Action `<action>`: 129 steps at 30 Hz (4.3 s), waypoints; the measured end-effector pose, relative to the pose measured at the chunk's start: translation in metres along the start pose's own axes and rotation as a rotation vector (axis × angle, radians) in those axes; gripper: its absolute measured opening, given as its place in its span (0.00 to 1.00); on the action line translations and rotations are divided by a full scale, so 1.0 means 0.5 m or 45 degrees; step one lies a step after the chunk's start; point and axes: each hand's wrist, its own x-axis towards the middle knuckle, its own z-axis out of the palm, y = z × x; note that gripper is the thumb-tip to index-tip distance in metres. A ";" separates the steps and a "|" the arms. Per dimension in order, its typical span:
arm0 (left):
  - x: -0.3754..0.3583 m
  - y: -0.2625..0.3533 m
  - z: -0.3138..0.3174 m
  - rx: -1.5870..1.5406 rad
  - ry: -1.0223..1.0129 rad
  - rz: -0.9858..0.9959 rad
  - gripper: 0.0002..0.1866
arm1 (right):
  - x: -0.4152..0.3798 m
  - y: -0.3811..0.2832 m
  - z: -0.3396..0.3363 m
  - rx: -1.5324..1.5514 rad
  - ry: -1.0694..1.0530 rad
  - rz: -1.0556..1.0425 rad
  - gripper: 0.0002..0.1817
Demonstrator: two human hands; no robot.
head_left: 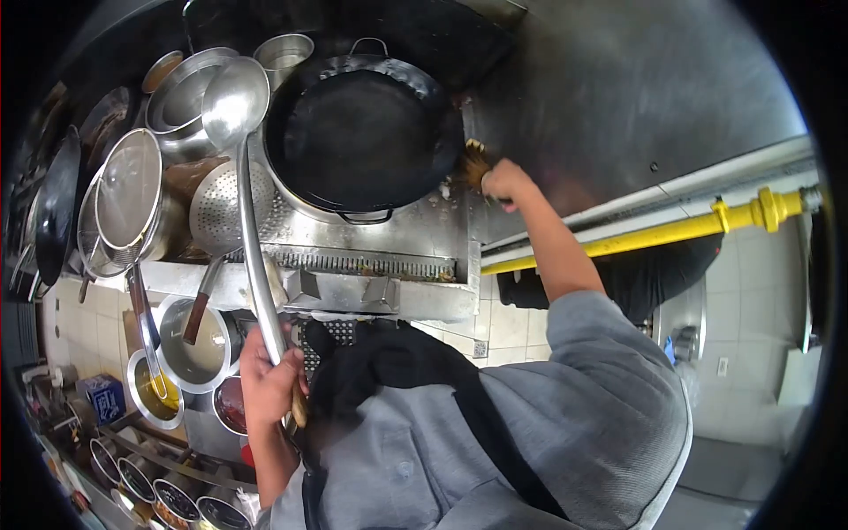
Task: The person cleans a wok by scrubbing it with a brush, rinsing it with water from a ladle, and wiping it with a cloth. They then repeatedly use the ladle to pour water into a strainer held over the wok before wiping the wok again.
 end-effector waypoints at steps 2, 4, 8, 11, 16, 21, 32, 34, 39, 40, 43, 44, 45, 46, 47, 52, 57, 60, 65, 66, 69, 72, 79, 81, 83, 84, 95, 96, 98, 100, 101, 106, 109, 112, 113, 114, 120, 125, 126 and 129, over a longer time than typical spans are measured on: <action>0.023 0.005 -0.005 -0.032 -0.058 0.018 0.16 | -0.086 0.050 0.028 -0.018 0.045 -0.105 0.15; 0.039 0.008 -0.016 -0.006 -0.181 0.059 0.16 | -0.145 0.089 0.052 0.092 0.021 -0.133 0.24; 0.053 0.017 -0.015 -0.005 -0.304 0.102 0.15 | -0.172 0.147 0.047 0.315 0.141 -0.133 0.31; 0.044 0.023 -0.016 0.033 -0.318 0.091 0.15 | -0.248 0.159 0.062 0.424 0.162 -0.145 0.32; 0.034 0.026 -0.007 0.040 -0.358 0.094 0.15 | -0.264 0.196 0.163 0.404 0.052 -0.126 0.32; 0.024 0.023 -0.010 0.098 -0.342 0.035 0.15 | -0.353 0.155 0.135 0.417 0.047 -0.159 0.34; 0.010 0.017 0.003 0.133 -0.308 0.020 0.14 | -0.258 0.160 0.152 -0.001 0.397 -0.134 0.29; 0.008 0.016 0.006 0.141 -0.312 0.023 0.14 | -0.263 0.164 0.144 -0.035 0.362 -0.182 0.28; -0.001 0.005 0.011 0.094 -0.284 -0.013 0.14 | -0.326 0.174 0.122 0.154 0.334 -0.299 0.30; 0.001 0.003 0.012 0.100 -0.291 -0.014 0.14 | -0.338 0.168 0.112 0.301 0.206 -0.100 0.32; 0.006 0.002 0.014 0.142 -0.293 -0.004 0.13 | -0.302 0.200 0.140 0.363 0.088 -0.175 0.33; 0.010 0.004 0.014 0.129 -0.290 -0.003 0.13 | -0.308 0.195 0.135 0.361 0.098 -0.190 0.33; 0.011 0.005 0.013 0.120 -0.284 -0.011 0.13 | -0.330 0.193 0.142 0.460 0.047 -0.181 0.33; 0.009 0.004 0.012 0.130 -0.282 -0.020 0.13 | -0.363 0.184 0.142 0.566 -0.015 -0.155 0.32; 0.011 0.002 0.014 0.137 -0.278 -0.003 0.13 | -0.382 0.173 0.129 0.545 -0.064 -0.127 0.31; 0.025 0.014 0.028 0.161 -0.301 0.001 0.14 | -0.311 0.172 0.141 0.047 0.472 -0.282 0.29; 0.039 0.015 0.021 0.198 -0.319 -0.010 0.14 | -0.284 0.150 0.116 -0.297 0.368 -0.293 0.23; 0.035 0.016 0.025 0.160 -0.330 -0.015 0.14 | -0.326 0.145 0.106 -0.401 0.272 -0.408 0.21; 0.039 0.006 0.031 0.143 -0.316 -0.018 0.15 | -0.283 0.140 0.117 -0.305 0.398 -0.207 0.18; 0.041 0.007 0.031 0.168 -0.314 -0.008 0.15 | -0.276 0.143 0.121 -0.303 0.401 -0.206 0.18; 0.039 0.007 0.032 0.178 -0.290 0.001 0.15 | -0.274 0.137 0.113 -0.475 0.171 -0.195 0.29; 0.040 0.009 0.032 0.188 -0.297 -0.031 0.15 | -0.338 0.150 0.095 -0.412 0.322 -0.443 0.26; 0.044 0.010 0.046 0.195 -0.296 0.011 0.15 | -0.270 0.138 0.109 -0.418 0.269 -0.228 0.19; 0.038 0.012 0.039 0.203 -0.305 0.012 0.14 | -0.331 0.122 0.095 -0.357 0.293 -0.334 0.19; 0.041 0.014 0.044 0.227 -0.315 0.001 0.15 | -0.352 0.123 0.113 -0.264 0.306 -0.432 0.20; 0.044 0.014 0.048 0.241 -0.330 0.010 0.15 | -0.341 0.125 0.119 -0.259 0.298 -0.423 0.20; 0.022 0.019 0.048 0.184 -0.314 0.007 0.15 | -0.266 0.066 0.017 -0.532 0.132 -0.529 0.19; 0.020 0.018 0.050 0.160 -0.326 0.024 0.15 | -0.231 0.054 0.040 -0.510 0.078 -0.424 0.21; 0.006 0.019 0.048 0.125 -0.309 0.012 0.15 | -0.206 0.060 0.086 -0.506 0.026 -0.331 0.22; -0.007 0.024 0.036 0.057 -0.318 -0.002 0.16 | -0.226 0.070 0.137 -0.719 -0.085 -0.500 0.20; -0.010 0.015 0.021 0.073 -0.297 -0.001 0.17 | -0.259 0.049 0.129 -0.728 -0.098 -0.536 0.20; -0.010 0.012 0.016 0.069 -0.237 0.012 0.17 | -0.324 -0.040 0.134 -0.302 -0.105 -0.994 0.20; -0.009 0.022 0.025 0.075 -0.215 0.055 0.17 | -0.289 -0.064 0.209 -0.341 -0.019 -0.994 0.19; -0.025 0.024 0.019 0.119 -0.178 0.120 0.16 | -0.252 -0.012 0.202 -0.748 -0.188 -1.060 0.19; -0.029 0.018 0.010 0.121 -0.169 0.121 0.16 | -0.266 0.018 0.161 -0.783 -0.201 -1.009 0.19; -0.030 0.015 0.009 0.108 -0.165 0.120 0.16 | -0.251 0.047 0.140 -0.850 -0.223 -0.896 0.19; -0.024 0.000 0.002 0.100 -0.273 0.056 0.18 | -0.259 0.143 0.144 -0.508 0.037 -0.627 0.18; 0.005 0.010 0.049 0.043 -0.408 0.121 0.16 | -0.319 0.192 0.290 -0.091 -0.002 -0.412 0.30; 0.010 0.006 0.066 -0.004 -0.371 0.111 0.15 | -0.337 0.187 0.291 -0.201 0.022 -0.399 0.36; 0.043 -0.011 0.128 -0.038 -0.362 0.228 0.17 | -0.400 0.113 0.272 0.099 0.208 -0.971 0.49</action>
